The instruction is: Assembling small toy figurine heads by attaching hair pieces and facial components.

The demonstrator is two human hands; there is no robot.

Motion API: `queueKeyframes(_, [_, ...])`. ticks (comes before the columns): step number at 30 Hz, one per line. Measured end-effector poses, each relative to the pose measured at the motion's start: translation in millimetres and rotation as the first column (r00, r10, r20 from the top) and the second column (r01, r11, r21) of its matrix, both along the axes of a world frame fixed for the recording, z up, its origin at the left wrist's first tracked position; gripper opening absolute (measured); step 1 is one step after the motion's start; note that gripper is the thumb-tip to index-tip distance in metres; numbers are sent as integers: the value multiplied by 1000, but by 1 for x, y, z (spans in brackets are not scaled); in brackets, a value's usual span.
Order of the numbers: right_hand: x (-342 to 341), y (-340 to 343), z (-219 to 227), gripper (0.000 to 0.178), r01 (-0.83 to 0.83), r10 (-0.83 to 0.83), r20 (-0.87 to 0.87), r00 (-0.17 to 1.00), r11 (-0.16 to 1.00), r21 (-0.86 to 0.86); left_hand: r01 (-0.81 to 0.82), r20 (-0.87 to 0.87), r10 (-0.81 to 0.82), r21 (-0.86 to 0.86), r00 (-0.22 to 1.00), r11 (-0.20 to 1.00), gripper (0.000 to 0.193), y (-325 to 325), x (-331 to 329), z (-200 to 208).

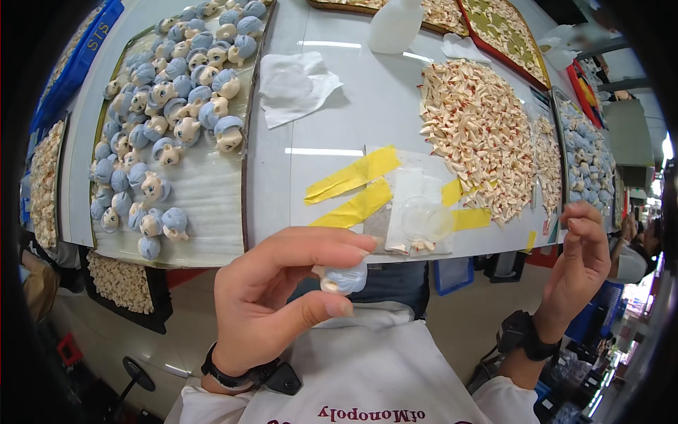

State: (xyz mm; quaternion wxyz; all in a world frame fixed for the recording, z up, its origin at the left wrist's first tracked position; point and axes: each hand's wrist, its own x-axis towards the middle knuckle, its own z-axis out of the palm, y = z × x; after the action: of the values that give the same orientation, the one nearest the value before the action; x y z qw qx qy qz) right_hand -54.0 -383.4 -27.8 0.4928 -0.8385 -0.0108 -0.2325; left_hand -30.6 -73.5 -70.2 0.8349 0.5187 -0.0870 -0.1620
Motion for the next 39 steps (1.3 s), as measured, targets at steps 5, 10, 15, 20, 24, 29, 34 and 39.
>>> queueKeyframes(5, [7, 6, 3, 11, -4, 8, 56, 998, 998, -68, 4, 71, -9, 63, 997, 998, 33, -1, -4, -2])
queueKeyframes(10, [14, 23, 3, 15, -120, 120, 34, 992, 993, -4, -52, 89, 41, 127, 995, 991, 36, -7, -5, -3])
queueKeyframes(15, [21, 39, -1, 15, -169, 168, 31, 985, 985, 42, -99, 185, 60, 207, 981, 973, 32, -6, -5, -11])
queueKeyframes(20, [23, 50, -1, 17, -220, 268, -77, 960, 898, 381, -118, 198, 80, 191, 977, 974, 32, -7, -5, -12])
queueKeyframes(24, [24, 52, -1, 19, -202, 323, -131, 937, 810, 551, -93, 220, 51, 186, 974, 978, 36, -5, -3, -14])
queueKeyframes(29, [25, 53, -1, 17, -198, 346, -165, 924, 799, 568, -82, 246, 44, 146, 968, 986, 41, -2, -2, -19])
queueKeyframes(34, [26, 57, 6, 14, -155, 320, -238, 917, 835, 527, -57, 283, 2, 185, 959, 981, 41, -3, 2, -18])
queueKeyframes(39, [43, 65, 10, 14, -401, 344, -332, 878, 909, -119, -53, 413, -69, 277, 908, 959, 42, 0, 5, -21])
